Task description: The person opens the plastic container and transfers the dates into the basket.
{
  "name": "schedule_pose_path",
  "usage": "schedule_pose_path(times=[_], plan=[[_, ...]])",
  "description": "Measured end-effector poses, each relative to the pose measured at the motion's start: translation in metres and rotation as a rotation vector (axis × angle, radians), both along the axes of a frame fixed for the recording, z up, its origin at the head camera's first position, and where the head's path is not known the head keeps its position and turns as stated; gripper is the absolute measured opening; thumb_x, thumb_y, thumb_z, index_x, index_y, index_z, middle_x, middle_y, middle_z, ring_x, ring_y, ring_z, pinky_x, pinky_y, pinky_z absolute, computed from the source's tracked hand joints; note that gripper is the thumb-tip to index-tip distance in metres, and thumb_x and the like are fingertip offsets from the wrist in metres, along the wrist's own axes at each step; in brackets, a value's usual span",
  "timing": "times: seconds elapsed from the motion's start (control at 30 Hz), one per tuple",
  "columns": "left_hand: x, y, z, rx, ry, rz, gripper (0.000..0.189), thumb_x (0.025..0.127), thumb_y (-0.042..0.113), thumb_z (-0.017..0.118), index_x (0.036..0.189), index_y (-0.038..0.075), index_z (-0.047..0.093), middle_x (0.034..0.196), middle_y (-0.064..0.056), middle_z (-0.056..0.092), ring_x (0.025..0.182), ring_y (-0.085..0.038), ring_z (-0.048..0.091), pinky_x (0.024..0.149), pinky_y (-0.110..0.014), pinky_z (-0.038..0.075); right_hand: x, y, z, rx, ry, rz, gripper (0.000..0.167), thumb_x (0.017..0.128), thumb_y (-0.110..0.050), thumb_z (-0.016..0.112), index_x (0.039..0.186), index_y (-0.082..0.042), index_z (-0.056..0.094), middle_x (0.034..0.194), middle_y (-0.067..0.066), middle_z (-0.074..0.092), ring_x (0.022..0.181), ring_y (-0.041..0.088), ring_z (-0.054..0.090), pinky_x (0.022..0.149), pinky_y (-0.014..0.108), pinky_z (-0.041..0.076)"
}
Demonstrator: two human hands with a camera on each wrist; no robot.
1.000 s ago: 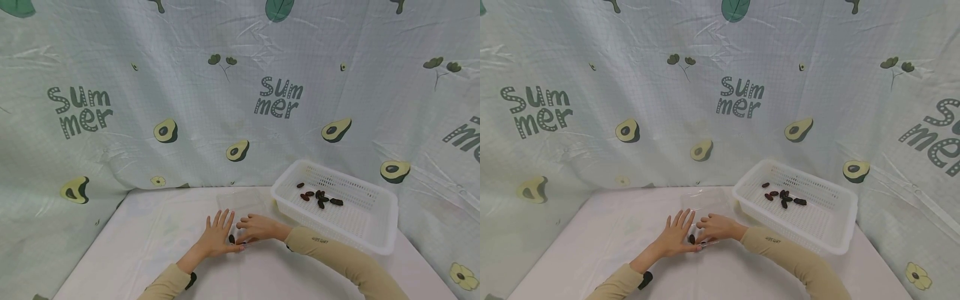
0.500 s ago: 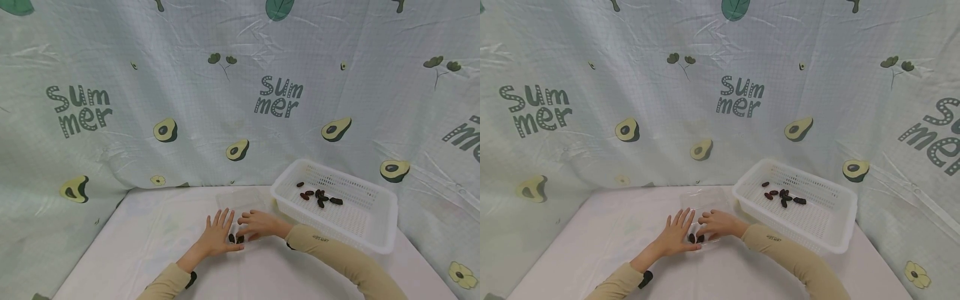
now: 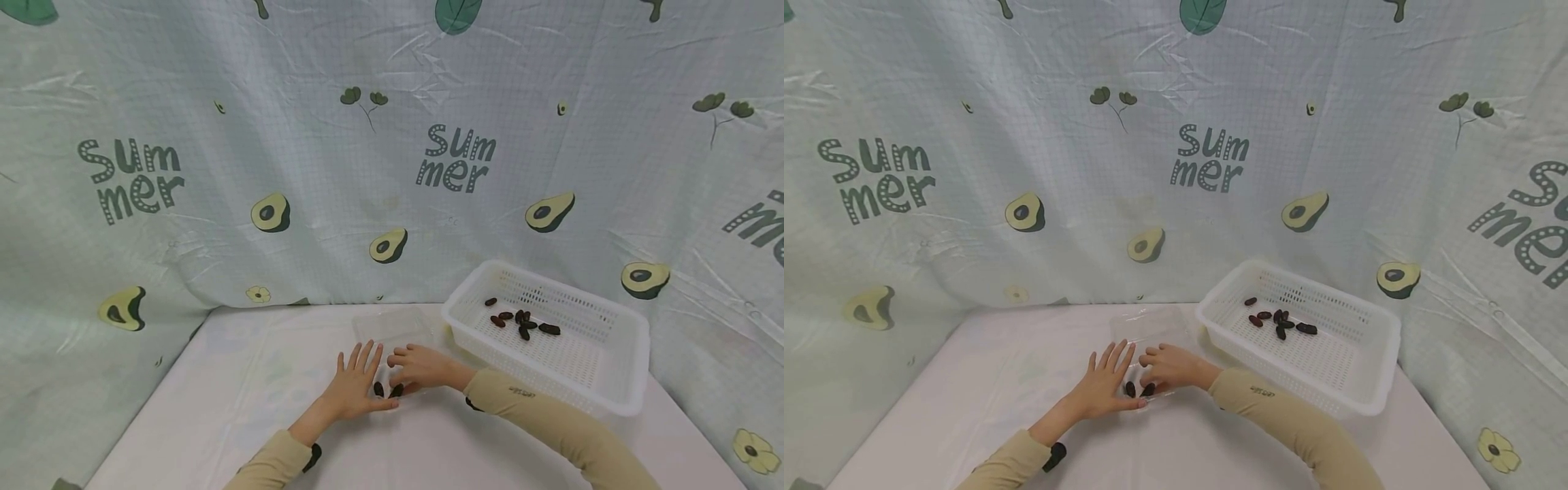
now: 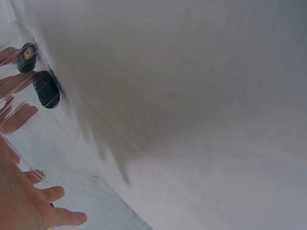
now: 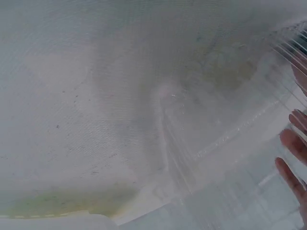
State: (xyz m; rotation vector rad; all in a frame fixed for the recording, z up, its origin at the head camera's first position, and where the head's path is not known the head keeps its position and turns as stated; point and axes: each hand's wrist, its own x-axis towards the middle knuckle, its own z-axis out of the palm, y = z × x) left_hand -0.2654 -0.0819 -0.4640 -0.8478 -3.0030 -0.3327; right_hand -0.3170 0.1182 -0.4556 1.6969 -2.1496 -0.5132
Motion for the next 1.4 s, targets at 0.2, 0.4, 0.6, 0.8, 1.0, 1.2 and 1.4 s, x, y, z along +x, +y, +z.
schedule_pose_path(times=[0.2, 0.4, 0.6, 0.8, 1.0, 1.2, 1.4], plan=[[0.000, 0.001, 0.000, 0.000, 0.012, 0.000, 0.105, 0.071, 0.076, 0.043, 0.145, 0.009, 0.009, 0.150, -0.016, 0.010, 0.135, -0.041, 0.012, 0.098, -0.066, 0.014, -0.001, 0.009, 0.008, -0.017, 0.022, -0.021, 0.015, 0.078, -0.046, 0.061, 0.090, -0.038, 0.063, 0.096, -0.008, 0.054, 0.080, 0.007, 0.044, 0.062, 0.020, 0.037], [-0.001, 0.001, -0.001, -0.002, 0.015, 0.008, 0.105, 0.071, 0.076, 0.044, 0.145, 0.009, 0.008, 0.150, -0.017, 0.010, 0.135, -0.041, 0.012, 0.098, -0.066, 0.014, -0.001, 0.022, 0.021, -0.030, 0.061, -0.087, 0.015, 0.076, -0.043, 0.066, 0.089, -0.037, 0.063, 0.097, -0.008, 0.055, 0.081, 0.009, 0.045, 0.060, 0.022, 0.035], [-0.002, 0.002, -0.003, -0.006, 0.021, 0.012, 0.106, 0.070, 0.077, 0.043, 0.145, 0.010, 0.008, 0.149, -0.017, 0.011, 0.135, -0.041, 0.013, 0.098, -0.065, 0.015, 0.002, 0.037, 0.036, -0.065, 0.135, -0.111, 0.016, 0.074, -0.044, 0.067, 0.087, -0.036, 0.063, 0.096, -0.007, 0.056, 0.080, 0.010, 0.045, 0.059, 0.023, 0.034], [-0.002, 0.002, -0.001, -0.018, 0.024, 0.015, 0.105, 0.071, 0.075, 0.045, 0.145, 0.009, 0.009, 0.149, -0.017, 0.012, 0.135, -0.041, 0.014, 0.099, -0.065, 0.016, 0.007, 0.053, 0.055, -0.128, 0.188, -0.105, 0.019, 0.072, -0.044, 0.069, 0.086, -0.035, 0.060, 0.094, -0.006, 0.055, 0.078, 0.010, 0.044, 0.059, 0.024, 0.034], [-0.002, 0.001, 0.001, -0.016, 0.011, 0.011, 0.105, 0.071, 0.074, 0.046, 0.145, 0.008, 0.010, 0.149, -0.017, 0.011, 0.135, -0.041, 0.013, 0.099, -0.065, 0.015, 0.010, 0.070, 0.075, -0.203, 0.187, -0.097, 0.021, 0.070, -0.039, 0.072, 0.084, -0.032, 0.059, 0.091, -0.005, 0.054, 0.074, 0.011, 0.041, 0.057, 0.023, 0.029], [-0.001, 0.000, 0.001, -0.007, 0.013, 0.001, 0.105, 0.072, 0.073, 0.046, 0.145, 0.008, 0.009, 0.149, -0.017, 0.012, 0.135, -0.041, 0.013, 0.099, -0.065, 0.015, 0.011, 0.092, 0.090, -0.261, 0.182, -0.110, 0.023, 0.068, -0.036, 0.074, 0.083, -0.029, 0.058, 0.091, -0.002, 0.055, 0.073, 0.012, 0.042, 0.056, 0.024, 0.031], [-0.001, 0.000, 0.000, -0.006, 0.027, -0.010, 0.105, 0.072, 0.074, 0.045, 0.144, 0.007, 0.010, 0.149, -0.018, 0.013, 0.135, -0.042, 0.013, 0.098, -0.065, 0.016, 0.009, 0.118, 0.099, -0.323, 0.155, -0.150, 0.024, 0.068, -0.033, 0.075, 0.085, -0.029, 0.059, 0.091, -0.001, 0.054, 0.074, 0.014, 0.043, 0.058, 0.026, 0.033]])
